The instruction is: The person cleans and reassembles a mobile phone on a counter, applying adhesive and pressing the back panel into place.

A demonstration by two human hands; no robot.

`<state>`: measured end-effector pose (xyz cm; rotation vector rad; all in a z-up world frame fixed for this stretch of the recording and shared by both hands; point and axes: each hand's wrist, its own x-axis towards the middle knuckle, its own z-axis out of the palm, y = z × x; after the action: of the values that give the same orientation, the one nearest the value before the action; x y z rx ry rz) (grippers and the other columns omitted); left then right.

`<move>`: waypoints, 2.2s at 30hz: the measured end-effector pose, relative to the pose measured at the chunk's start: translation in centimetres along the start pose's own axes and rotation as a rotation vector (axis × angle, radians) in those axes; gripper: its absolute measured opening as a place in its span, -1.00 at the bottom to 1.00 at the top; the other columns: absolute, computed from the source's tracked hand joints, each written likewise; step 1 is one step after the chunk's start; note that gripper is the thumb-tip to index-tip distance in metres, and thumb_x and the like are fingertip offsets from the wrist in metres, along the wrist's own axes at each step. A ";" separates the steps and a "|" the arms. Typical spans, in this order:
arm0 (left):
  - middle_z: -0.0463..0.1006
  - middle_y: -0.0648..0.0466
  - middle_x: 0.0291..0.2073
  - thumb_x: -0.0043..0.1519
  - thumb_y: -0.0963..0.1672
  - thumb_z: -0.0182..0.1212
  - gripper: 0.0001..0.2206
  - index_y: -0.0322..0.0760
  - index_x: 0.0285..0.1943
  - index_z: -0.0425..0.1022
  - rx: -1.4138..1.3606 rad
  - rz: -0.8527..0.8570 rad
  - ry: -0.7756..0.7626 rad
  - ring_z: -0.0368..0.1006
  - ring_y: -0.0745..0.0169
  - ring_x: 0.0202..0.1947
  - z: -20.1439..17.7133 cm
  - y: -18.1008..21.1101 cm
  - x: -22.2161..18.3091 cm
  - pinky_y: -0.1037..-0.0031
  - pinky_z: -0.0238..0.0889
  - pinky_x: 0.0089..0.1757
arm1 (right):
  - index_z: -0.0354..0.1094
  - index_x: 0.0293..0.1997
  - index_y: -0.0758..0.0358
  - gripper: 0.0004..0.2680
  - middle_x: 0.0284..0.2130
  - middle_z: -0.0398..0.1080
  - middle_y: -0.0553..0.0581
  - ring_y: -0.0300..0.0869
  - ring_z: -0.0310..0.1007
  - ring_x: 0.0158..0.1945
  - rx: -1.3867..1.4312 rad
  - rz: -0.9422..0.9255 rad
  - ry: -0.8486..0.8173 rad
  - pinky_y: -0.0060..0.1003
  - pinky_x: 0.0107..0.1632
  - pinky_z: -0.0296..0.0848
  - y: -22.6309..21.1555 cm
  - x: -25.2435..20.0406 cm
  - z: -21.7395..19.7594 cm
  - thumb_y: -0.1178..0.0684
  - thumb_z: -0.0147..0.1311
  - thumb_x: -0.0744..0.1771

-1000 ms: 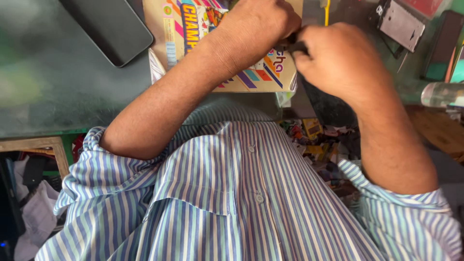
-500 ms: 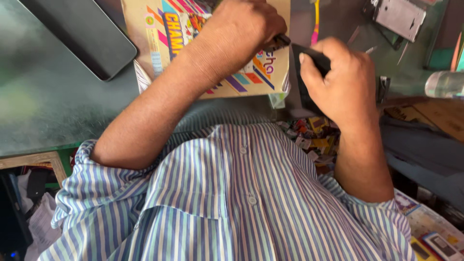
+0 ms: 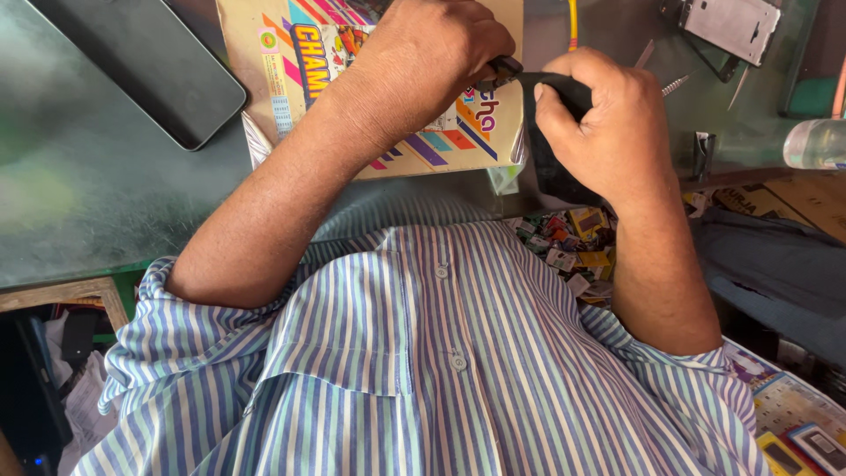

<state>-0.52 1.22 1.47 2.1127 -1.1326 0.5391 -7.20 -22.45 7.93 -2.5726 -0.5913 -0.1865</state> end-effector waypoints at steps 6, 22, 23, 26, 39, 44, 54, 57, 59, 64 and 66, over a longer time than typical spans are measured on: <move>0.58 0.04 -0.31 0.19 -0.16 0.33 -0.90 -0.27 -0.20 0.53 -0.046 0.030 0.014 0.52 -0.01 -0.21 0.0 -0.4 0.0 0.22 0.37 -0.13 | 0.50 -0.03 0.34 -0.93 -0.28 0.56 0.21 -0.09 0.64 -0.23 0.159 0.012 -0.025 -0.27 -0.15 0.51 0.0 0.1 0.1 0.21 0.19 0.41; 0.57 0.12 -0.28 0.33 -0.18 0.32 -0.89 -0.24 -0.12 0.44 -0.077 0.032 -0.037 0.51 0.06 -0.07 0.2 -0.8 -0.1 0.26 0.29 0.04 | 0.48 0.03 0.36 -0.89 -0.24 0.55 0.25 -0.06 0.64 -0.18 0.207 0.004 0.080 -0.27 -0.14 0.53 1.0 -1.2 1.0 0.19 0.22 0.42; 0.57 0.12 -0.28 0.35 -0.17 0.33 -0.88 -0.23 -0.12 0.44 -0.106 -0.003 -0.058 0.52 0.07 -0.06 0.3 -0.9 0.0 0.27 0.29 0.03 | 0.48 0.02 0.35 -0.90 -0.26 0.55 0.25 -0.06 0.64 -0.20 0.209 0.011 0.075 -0.26 -0.15 0.51 1.1 -1.3 1.1 0.19 0.22 0.42; 0.60 0.13 -0.24 0.30 -0.19 0.34 -0.86 -0.24 -0.07 0.45 -0.063 0.071 0.000 0.52 0.09 -0.06 -0.1 -0.6 -0.2 0.24 0.26 0.06 | 0.49 -0.01 0.36 -0.92 -0.27 0.55 0.24 -0.07 0.63 -0.21 0.214 -0.010 0.087 -0.26 -0.15 0.51 1.4 -0.9 1.4 0.21 0.20 0.42; 0.60 0.17 -0.21 0.26 -0.20 0.38 -0.83 -0.22 -0.08 0.46 -0.035 0.043 -0.021 0.53 0.12 -0.06 -0.2 -0.3 -0.1 0.27 0.25 0.09 | 0.48 -0.04 0.39 -0.93 -0.20 0.55 0.25 0.00 0.63 -0.16 0.131 -0.096 0.139 -0.23 -0.13 0.53 1.9 -0.6 1.9 0.23 0.19 0.41; 0.61 0.18 -0.20 0.26 -0.20 0.38 -0.83 -0.22 -0.07 0.46 -0.045 0.042 -0.019 0.53 0.14 -0.05 -0.2 -0.3 -0.1 0.26 0.25 0.09 | 0.48 -0.05 0.37 -0.94 -0.22 0.55 0.24 0.00 0.63 -0.16 0.128 -0.109 0.139 -0.21 -0.13 0.53 2.1 -0.4 1.9 0.25 0.17 0.41; 0.61 0.18 -0.20 0.28 -0.19 0.38 -0.84 -0.22 -0.07 0.47 -0.039 0.047 0.006 0.54 0.14 -0.04 -0.1 -0.2 -0.1 0.26 0.27 0.09 | 0.52 -0.10 0.33 -0.95 -0.28 0.54 0.25 0.05 0.59 -0.24 0.083 -0.108 0.088 -0.16 -0.20 0.49 1.9 0.3 1.7 0.21 0.22 0.39; 0.61 0.16 -0.21 0.26 -0.20 0.37 -0.84 -0.23 -0.08 0.47 -0.046 0.052 0.002 0.53 0.12 -0.05 -0.3 -0.1 -0.2 0.26 0.27 0.08 | 0.50 -0.13 0.34 -0.96 -0.27 0.53 0.25 0.05 0.59 -0.23 0.074 -0.103 0.104 -0.16 -0.20 0.49 1.7 0.3 1.9 0.21 0.21 0.39; 0.60 0.16 -0.21 0.28 -0.19 0.37 -0.86 -0.22 -0.09 0.47 -0.069 0.040 0.006 0.53 0.12 -0.06 -0.2 -0.1 -0.1 0.26 0.27 0.08 | 0.50 -0.15 0.34 -0.97 -0.29 0.53 0.24 0.05 0.58 -0.25 0.045 -0.087 0.117 -0.15 -0.21 0.48 1.6 0.2 2.0 0.21 0.22 0.38; 0.60 0.15 -0.21 0.27 -0.19 0.35 -0.86 -0.23 -0.10 0.46 -0.076 0.063 0.004 0.53 0.11 -0.06 -0.4 -0.2 0.0 0.25 0.26 0.07 | 0.49 -0.18 0.32 -0.97 -0.34 0.52 0.20 0.04 0.56 -0.30 -0.034 -0.080 0.144 -0.15 -0.26 0.46 1.0 -0.1 2.1 0.21 0.24 0.38; 0.60 0.15 -0.21 0.29 -0.19 0.35 -0.87 -0.22 -0.10 0.46 -0.083 0.063 0.002 0.53 0.11 -0.06 -0.3 -0.2 -0.2 0.25 0.26 0.07 | 0.49 -0.17 0.31 -0.97 -0.33 0.52 0.20 0.03 0.57 -0.29 -0.033 -0.081 0.152 -0.16 -0.25 0.46 0.8 -0.3 2.2 0.21 0.24 0.38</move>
<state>-0.50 1.63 1.51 2.0108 -1.2031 0.5141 -7.05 -22.15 5.60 -2.5399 -0.6403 -0.4181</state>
